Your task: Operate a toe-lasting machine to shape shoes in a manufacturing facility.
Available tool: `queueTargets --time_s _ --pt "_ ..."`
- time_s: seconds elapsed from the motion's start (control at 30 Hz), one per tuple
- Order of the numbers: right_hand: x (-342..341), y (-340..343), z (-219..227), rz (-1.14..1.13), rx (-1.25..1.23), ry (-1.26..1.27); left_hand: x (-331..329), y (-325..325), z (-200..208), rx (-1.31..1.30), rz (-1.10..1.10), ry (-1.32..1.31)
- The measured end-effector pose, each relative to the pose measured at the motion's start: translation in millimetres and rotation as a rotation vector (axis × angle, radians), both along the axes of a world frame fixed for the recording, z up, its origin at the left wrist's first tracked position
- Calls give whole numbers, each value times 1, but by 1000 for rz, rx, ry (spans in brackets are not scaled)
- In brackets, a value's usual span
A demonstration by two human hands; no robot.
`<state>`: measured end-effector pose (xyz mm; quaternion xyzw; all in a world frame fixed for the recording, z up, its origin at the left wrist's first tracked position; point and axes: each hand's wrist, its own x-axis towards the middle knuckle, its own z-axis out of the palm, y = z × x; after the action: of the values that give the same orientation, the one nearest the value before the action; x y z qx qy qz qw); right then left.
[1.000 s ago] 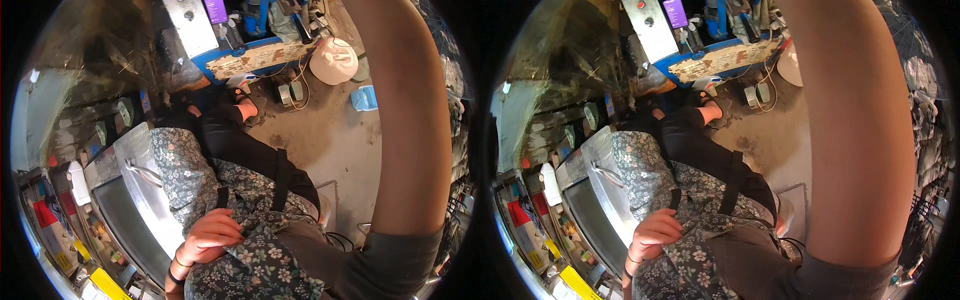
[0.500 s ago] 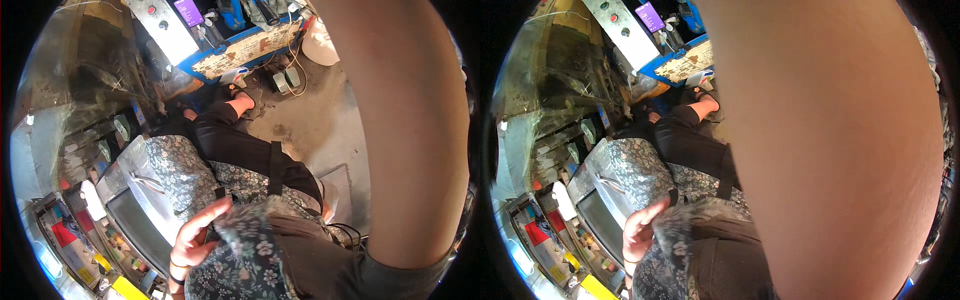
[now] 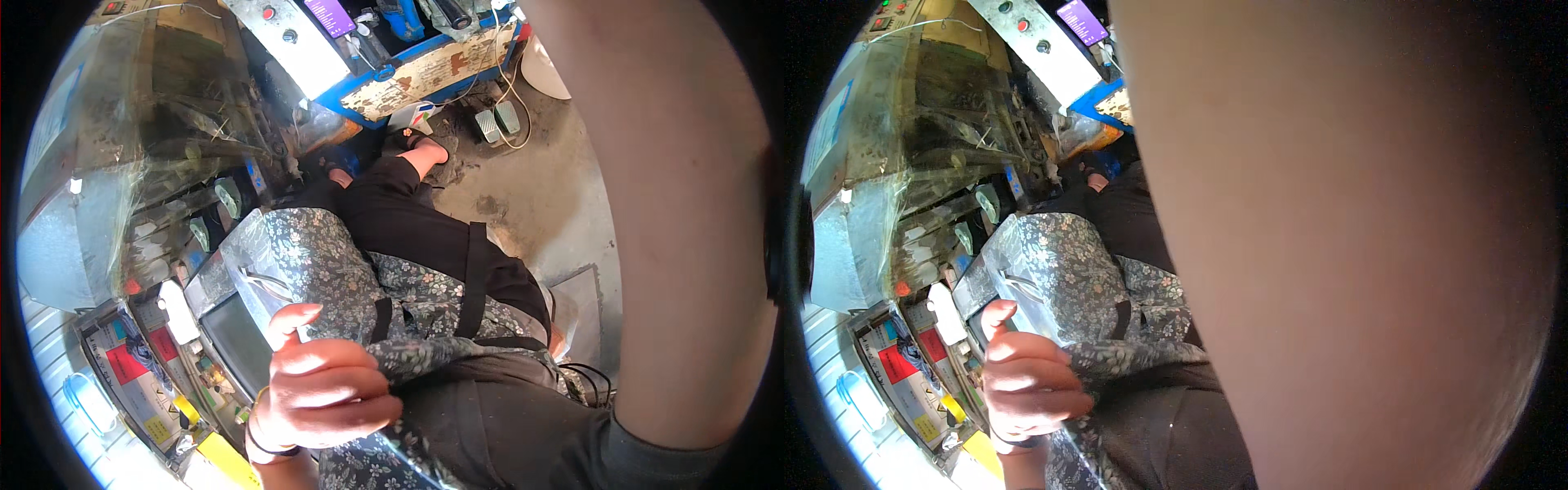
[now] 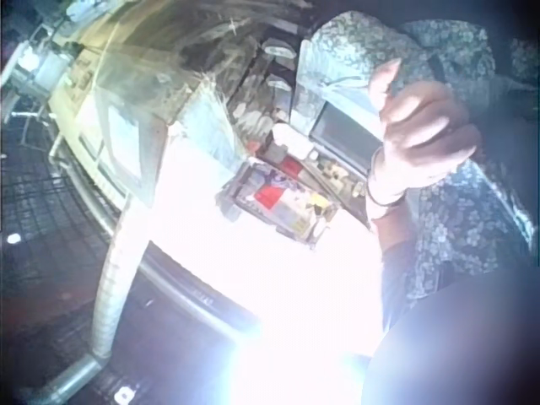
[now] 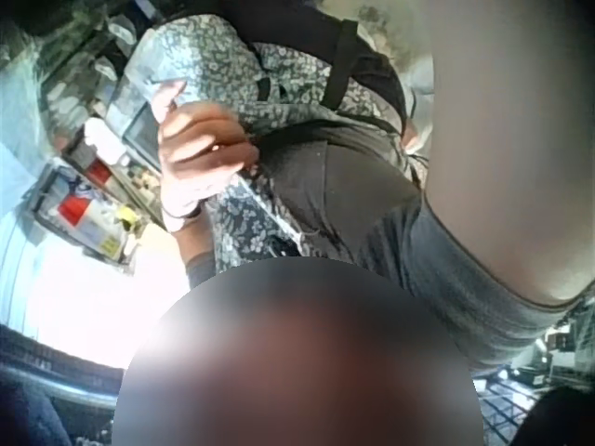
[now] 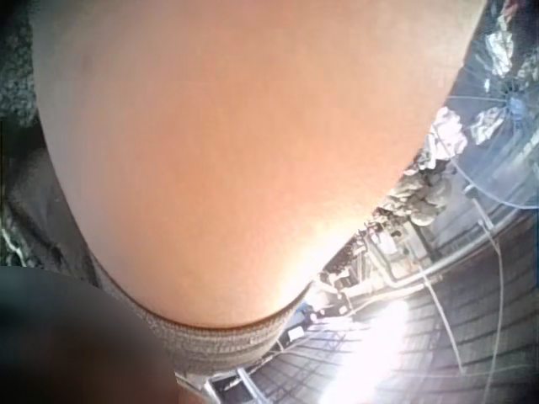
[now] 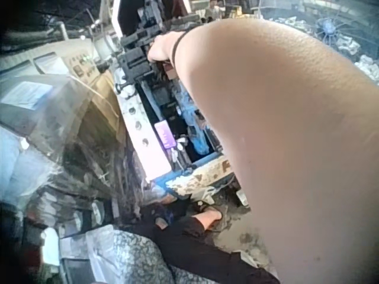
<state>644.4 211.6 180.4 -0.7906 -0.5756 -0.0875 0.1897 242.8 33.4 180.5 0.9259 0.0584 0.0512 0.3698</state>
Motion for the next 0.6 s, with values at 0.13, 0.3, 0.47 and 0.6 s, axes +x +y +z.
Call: queueTargets --time_s 0.13,0.3,0.47,0.6 --pt "-4 -6 -3 9 -9 16 3 -9 -21 34 27 38" --pt "-6 -11 2 17 -7 24 -7 -21 -16 -114 206 97" --pt "-9 -19 -13 16 -67 37 -20 -21 -18 191 230 37" --pt "-8 -23 -18 14 -110 29 -12 -20 -53 9 289 13"
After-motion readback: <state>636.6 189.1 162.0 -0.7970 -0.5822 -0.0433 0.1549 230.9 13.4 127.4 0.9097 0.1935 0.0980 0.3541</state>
